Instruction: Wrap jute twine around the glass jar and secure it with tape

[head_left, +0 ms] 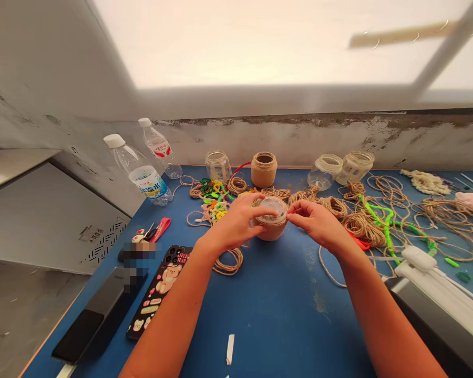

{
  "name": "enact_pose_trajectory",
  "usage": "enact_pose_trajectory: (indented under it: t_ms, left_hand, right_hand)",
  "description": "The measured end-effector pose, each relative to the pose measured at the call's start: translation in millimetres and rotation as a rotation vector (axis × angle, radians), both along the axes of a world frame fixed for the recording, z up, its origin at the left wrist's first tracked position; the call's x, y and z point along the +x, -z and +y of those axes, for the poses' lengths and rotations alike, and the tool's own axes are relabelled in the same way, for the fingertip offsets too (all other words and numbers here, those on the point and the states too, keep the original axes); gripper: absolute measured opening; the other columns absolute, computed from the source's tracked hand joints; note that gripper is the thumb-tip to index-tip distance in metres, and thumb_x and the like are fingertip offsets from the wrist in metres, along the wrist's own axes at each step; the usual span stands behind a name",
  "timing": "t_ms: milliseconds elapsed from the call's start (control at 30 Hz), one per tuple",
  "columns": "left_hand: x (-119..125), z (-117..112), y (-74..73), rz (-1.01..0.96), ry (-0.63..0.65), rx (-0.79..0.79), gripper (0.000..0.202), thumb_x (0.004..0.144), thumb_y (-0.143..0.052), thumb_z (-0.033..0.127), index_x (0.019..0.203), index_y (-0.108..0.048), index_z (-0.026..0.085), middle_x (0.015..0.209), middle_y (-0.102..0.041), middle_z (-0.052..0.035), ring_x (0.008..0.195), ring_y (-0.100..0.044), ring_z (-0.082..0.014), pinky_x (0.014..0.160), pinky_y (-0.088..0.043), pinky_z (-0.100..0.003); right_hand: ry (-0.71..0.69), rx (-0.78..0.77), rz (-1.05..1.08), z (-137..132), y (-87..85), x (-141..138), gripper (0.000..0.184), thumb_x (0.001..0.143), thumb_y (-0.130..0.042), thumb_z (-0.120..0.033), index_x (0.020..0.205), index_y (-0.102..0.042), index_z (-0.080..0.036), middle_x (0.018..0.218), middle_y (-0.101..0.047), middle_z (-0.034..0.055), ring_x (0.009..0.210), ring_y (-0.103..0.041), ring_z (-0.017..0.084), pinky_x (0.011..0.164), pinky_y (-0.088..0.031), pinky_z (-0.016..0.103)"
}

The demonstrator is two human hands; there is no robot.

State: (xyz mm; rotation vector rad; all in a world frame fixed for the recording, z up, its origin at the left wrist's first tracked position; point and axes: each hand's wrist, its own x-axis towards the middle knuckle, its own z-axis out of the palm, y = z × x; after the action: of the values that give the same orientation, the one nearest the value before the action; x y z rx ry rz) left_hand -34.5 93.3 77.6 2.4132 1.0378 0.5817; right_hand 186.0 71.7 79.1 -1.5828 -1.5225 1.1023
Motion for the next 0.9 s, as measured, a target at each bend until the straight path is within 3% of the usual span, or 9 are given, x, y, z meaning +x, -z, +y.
enact_pose_trajectory:
  t_ms: [233,433,567,667,767,900]
  left_hand:
    - [5.1,-1.7,-0.2,-0.038,-0.032,-0.026,0.044,0.076,-0.071,0.012,0.116,-0.071,0.031,0.134,-0.049,-0.0067,0.130,-0.045,-0.0271,0.116,-0.036,-0.043]
    - [7.4,-2.3,0.7,-0.036,-0.065,0.004,0.058,0.072,-0.076,0.017,0.127,-0.062,0.029,0.127,-0.051,-0.0067,0.124,-0.047,-0.0262,0.112,-0.039,-0.042]
    - [13.6,-7.9,-0.5,-0.013,-0.128,0.038,0.059,0.072,-0.077,0.021,0.128,-0.059,0.030,0.121,-0.053,-0.0054,0.119,-0.049,-0.0266,0.107,-0.043,-0.043]
    - [14.0,-12.2,-5.2,-0.011,-0.145,0.010,0.062,0.074,-0.075,0.019,0.132,-0.056,0.031,0.122,-0.054,-0.0054,0.120,-0.049,-0.0275,0.106,-0.044,-0.043]
    - [7.3,-13.6,-11.6,-0.060,-0.074,-0.073,0.065,0.077,-0.070,0.015,0.136,-0.051,0.031,0.132,-0.054,-0.0043,0.126,-0.049,-0.0253,0.109,-0.043,-0.040]
    - [-2.7,-12.9,-16.9,-0.134,-0.010,-0.133,0.065,0.078,-0.064,0.008,0.137,-0.049,0.030,0.139,-0.054,-0.0020,0.126,-0.052,-0.0219,0.110,-0.043,-0.035]
  right_hand:
    - [0.056,0.012,0.123,5.0,6.8,2.6,0.025,0.068,-0.071,-0.038,0.085,-0.068,-0.021,0.076,-0.069,-0.0001,0.069,-0.059,0.016,0.064,-0.046,0.030]
    - [0.076,0.016,0.183,11.0,12.7,1.2,0.031,0.069,-0.072,-0.047,0.082,-0.066,-0.020,0.079,-0.069,0.0020,0.072,-0.060,0.018,0.069,-0.049,0.032]
    - [0.027,0.022,0.203,7.9,13.5,-0.1,0.040,0.077,-0.067,-0.053,0.100,-0.065,-0.021,0.090,-0.070,0.0039,0.087,-0.064,0.021,0.079,-0.051,0.034]
    - [-0.054,0.022,0.166,1.8,13.4,-5.4,0.061,0.074,-0.074,-0.051,0.126,-0.056,-0.024,0.115,-0.065,0.0075,0.104,-0.064,0.024,0.090,-0.051,0.039]
    - [-0.075,0.060,0.062,-2.1,15.2,-12.9,0.081,0.066,-0.083,-0.045,0.137,-0.049,-0.026,0.139,-0.050,0.0114,0.120,-0.057,0.028,0.100,-0.048,0.044]
    - [-0.083,0.069,0.079,-1.7,13.9,-12.9,0.079,0.066,-0.083,-0.041,0.136,-0.049,-0.025,0.143,-0.048,0.0117,0.125,-0.054,0.030,0.104,-0.046,0.046]
